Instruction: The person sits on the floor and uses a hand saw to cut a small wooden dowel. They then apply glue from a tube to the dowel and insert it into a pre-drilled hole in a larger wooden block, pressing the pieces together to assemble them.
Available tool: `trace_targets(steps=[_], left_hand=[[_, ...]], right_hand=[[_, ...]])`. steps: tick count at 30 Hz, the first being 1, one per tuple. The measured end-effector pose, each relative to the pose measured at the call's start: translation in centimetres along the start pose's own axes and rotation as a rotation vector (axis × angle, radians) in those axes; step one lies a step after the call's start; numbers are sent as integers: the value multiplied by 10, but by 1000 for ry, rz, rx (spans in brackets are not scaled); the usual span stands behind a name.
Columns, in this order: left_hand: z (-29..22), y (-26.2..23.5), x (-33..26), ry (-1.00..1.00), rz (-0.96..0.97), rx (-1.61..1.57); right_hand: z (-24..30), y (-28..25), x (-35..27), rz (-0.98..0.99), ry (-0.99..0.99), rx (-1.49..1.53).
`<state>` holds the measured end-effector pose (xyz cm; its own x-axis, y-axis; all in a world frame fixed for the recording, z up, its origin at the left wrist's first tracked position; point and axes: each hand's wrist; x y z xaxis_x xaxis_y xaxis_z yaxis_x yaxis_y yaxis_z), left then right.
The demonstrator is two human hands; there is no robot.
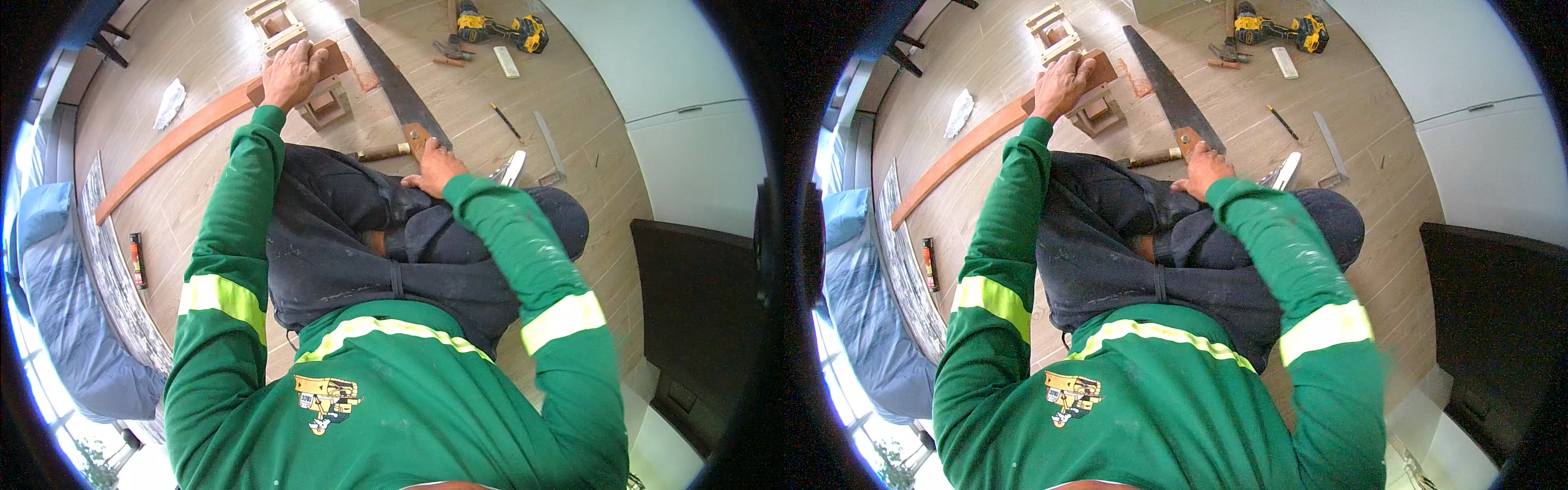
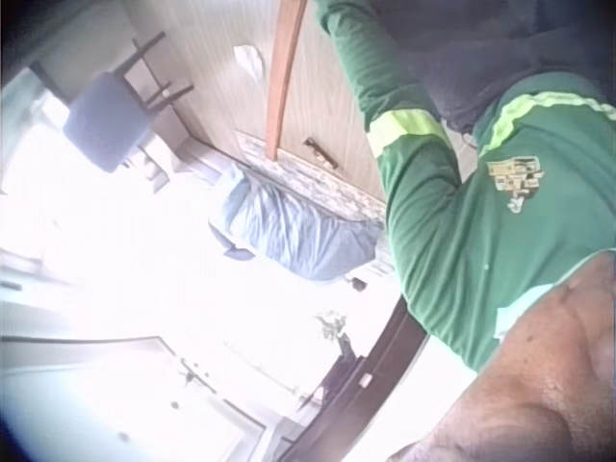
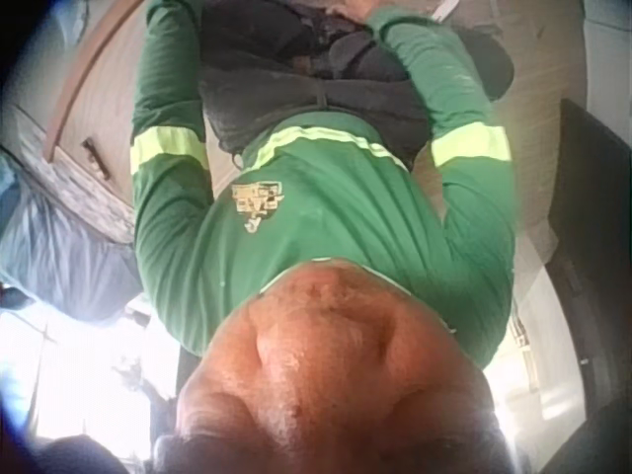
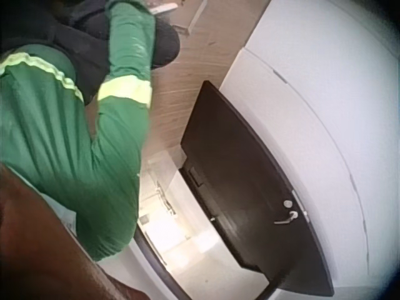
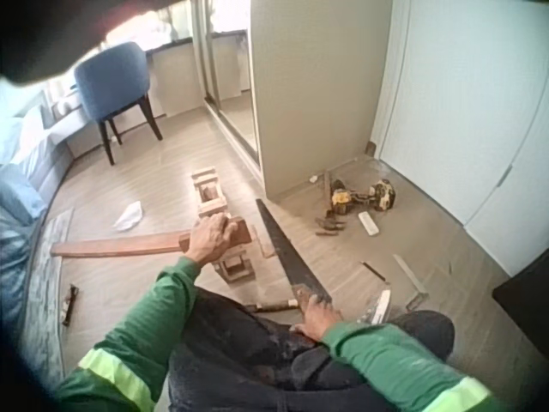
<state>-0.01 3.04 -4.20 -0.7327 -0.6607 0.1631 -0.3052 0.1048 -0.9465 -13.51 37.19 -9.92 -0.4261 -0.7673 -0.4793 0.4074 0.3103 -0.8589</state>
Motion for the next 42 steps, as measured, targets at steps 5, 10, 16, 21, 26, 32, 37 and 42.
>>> trace_targets(steps=[5,10,16,21,26,32,37,42], left_hand=[[-25,4,12,-141,73,-42],[63,26,36,122,104,125],[79,41,40,57,112,-100],[75,38,52,-67,109,-304],[51,48,59,-162,142,-259],[45,37,53,-89,123,-180],[46,36,54,-44,111,-147],[44,36,57,4,95,-109]], right_hand=[[-12,28,13,-250,35,116],[34,-58,-58,-480,-86,520],[36,-56,-157,-725,-197,763],[37,-50,-181,-727,-257,724],[28,-40,-180,-711,-260,695],[26,-36,-181,-688,-262,701],[26,-35,-183,-700,-273,674],[29,-39,-188,-691,-273,635]])
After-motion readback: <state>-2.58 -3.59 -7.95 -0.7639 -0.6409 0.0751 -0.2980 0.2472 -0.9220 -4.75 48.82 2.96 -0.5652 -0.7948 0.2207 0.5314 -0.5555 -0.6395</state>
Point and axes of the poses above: each hand's wrist, its own x-axis towards the middle knuckle, its own y-axis out of the palm, z = x × y, and after that the axes turned 7 degrees about -x, right-handed
